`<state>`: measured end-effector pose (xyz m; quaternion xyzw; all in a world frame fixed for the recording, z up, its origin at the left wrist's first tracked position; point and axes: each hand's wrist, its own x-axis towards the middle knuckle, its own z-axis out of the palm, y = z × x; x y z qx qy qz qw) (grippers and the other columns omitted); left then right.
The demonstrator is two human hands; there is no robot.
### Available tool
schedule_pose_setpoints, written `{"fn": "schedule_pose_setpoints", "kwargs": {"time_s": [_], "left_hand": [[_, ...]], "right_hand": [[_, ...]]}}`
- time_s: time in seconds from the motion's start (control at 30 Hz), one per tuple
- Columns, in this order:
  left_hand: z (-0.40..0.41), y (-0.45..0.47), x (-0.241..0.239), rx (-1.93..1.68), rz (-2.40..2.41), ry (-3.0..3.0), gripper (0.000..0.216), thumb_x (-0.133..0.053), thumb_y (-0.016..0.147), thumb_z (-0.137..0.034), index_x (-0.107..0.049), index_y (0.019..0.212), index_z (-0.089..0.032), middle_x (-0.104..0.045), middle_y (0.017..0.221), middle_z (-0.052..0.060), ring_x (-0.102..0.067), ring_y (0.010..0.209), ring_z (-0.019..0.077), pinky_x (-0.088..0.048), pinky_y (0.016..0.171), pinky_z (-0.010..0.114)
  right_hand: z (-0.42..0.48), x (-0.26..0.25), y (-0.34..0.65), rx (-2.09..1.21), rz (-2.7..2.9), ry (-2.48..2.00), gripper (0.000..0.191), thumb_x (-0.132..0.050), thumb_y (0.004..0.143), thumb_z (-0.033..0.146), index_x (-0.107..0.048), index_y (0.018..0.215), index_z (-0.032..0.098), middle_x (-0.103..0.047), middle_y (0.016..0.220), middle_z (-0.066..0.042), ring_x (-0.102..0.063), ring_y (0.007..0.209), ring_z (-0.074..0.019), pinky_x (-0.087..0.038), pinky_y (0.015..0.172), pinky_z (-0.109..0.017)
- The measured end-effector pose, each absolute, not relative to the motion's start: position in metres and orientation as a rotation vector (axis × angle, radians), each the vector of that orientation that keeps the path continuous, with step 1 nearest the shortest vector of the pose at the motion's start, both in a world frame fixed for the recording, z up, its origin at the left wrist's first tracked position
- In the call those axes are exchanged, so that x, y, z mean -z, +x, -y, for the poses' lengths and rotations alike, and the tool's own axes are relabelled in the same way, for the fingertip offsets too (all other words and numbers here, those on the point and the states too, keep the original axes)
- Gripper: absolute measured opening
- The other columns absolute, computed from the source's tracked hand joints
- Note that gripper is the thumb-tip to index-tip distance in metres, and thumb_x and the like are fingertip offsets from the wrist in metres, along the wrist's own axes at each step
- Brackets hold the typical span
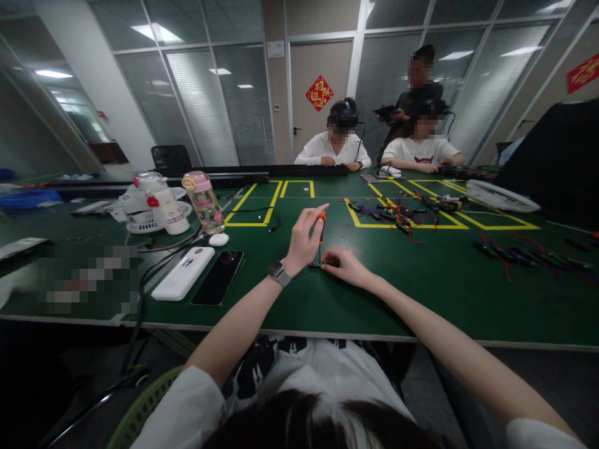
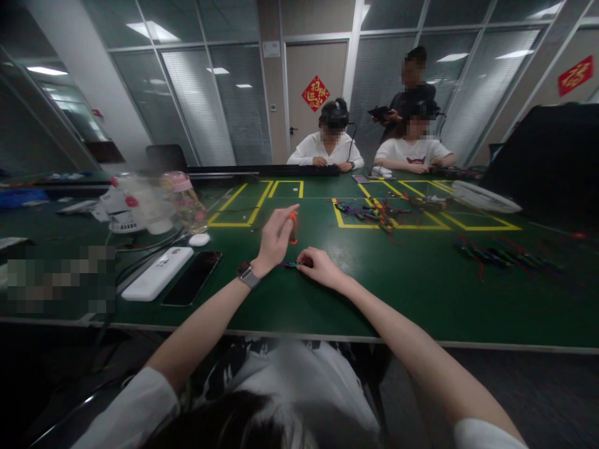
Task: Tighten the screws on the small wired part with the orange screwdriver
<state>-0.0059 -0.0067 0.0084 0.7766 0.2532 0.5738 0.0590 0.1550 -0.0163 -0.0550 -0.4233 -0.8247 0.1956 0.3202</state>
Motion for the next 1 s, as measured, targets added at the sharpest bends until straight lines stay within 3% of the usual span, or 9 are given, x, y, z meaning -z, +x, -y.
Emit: {"fn": "schedule_pose_setpoints", "kwargs": {"time_s": [0.13, 0.47, 0.7, 1.0], "left_hand": [[0.0058, -0.006, -0.009, -1.722, -0.732, 2.344, 0.034, -0.035, 0.098, -0.022, -0.048, 0.129, -0.021, -0.059, 0.115, 0.008, -0.056, 0.107, 0.016, -0.045, 0.093, 0.032], [0.0047, -0.0038, -0.0085, -1.905, -0.831, 2.321, 0.019, -0.065, 0.084, -0.028, -0.063, 0.101, -0.021, -0.053, 0.084, 0.0, -0.052, 0.077, 0.0119, -0.046, 0.073, 0.024], [0.0062, -0.005, -0.0089, -1.753, -0.74, 2.323, 0.03, -0.037, 0.098, -0.022, -0.053, 0.123, -0.021, -0.06, 0.104, 0.005, -0.057, 0.097, 0.0138, -0.045, 0.087, 0.028], [0.0026, -0.0058, -0.0102, -1.789, -0.792, 2.312, 0.023, -0.055, 0.09, -0.021, -0.059, 0.112, -0.021, -0.062, 0.093, 0.001, -0.057, 0.082, 0.0112, -0.046, 0.078, 0.024]], "right_hand": [[0.0164, 0.0551, 0.1552, -0.501, 2.182, -1.103, 0.007, -0.061, 0.076, 0.015, -0.063, 0.083, 0.015, -0.058, 0.076, -0.001, -0.052, 0.065, -0.0128, -0.041, 0.062, -0.025], [0.0147, 0.0588, 0.156, -0.5, 2.184, -1.097, 0.008, -0.061, 0.076, 0.013, -0.063, 0.084, 0.015, -0.058, 0.078, -0.002, -0.052, 0.065, -0.0118, -0.041, 0.062, -0.024], [0.0154, 0.0573, 0.1552, -0.506, 2.176, -1.096, 0.007, -0.062, 0.077, 0.015, -0.063, 0.083, 0.015, -0.057, 0.078, -0.002, -0.052, 0.065, -0.0119, -0.042, 0.062, -0.024], [0.0155, 0.0577, 0.1553, -0.5, 2.176, -1.097, 0.008, -0.061, 0.076, 0.015, -0.064, 0.084, 0.015, -0.057, 0.077, -0.002, -0.052, 0.064, -0.0118, -0.042, 0.062, -0.025]]}}
